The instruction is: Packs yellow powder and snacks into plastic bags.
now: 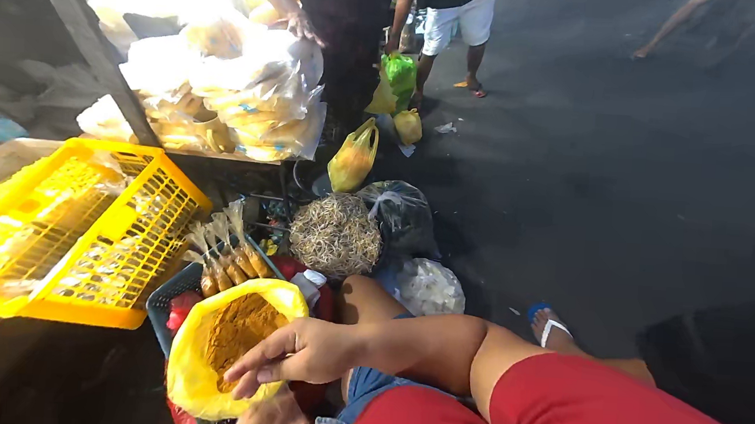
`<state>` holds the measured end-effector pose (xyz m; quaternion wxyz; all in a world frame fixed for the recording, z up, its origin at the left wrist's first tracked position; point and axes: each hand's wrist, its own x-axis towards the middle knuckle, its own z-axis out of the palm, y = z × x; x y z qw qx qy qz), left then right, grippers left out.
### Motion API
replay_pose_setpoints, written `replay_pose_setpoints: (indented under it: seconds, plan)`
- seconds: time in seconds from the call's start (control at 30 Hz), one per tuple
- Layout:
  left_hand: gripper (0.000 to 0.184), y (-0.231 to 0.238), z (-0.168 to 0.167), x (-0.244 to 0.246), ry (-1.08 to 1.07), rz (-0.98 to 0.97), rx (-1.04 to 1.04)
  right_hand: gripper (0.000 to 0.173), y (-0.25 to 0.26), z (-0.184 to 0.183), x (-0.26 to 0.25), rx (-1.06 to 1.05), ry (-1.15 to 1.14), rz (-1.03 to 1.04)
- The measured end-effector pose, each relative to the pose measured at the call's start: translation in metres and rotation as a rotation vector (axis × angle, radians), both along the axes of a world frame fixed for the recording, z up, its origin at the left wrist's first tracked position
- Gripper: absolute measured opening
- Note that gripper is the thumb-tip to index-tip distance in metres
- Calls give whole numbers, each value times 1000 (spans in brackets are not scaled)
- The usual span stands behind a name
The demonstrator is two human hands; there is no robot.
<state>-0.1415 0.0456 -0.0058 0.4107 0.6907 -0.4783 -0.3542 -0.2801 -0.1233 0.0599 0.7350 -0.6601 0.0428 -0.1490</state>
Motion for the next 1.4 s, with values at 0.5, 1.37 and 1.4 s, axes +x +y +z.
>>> replay_pose_setpoints:
  seconds: [0.5,1.37,1.4]
  plan:
    - [40,-5,-1,4,311,-64,-21,33,-17,-14,19,152,60,-387]
    - [28,16,9,24,-183,-305,83,16,-44,-17,7,12,16,-426]
    - [33,15,10,22,-167,-262,94,15,-35,-21,9,3,19,-404]
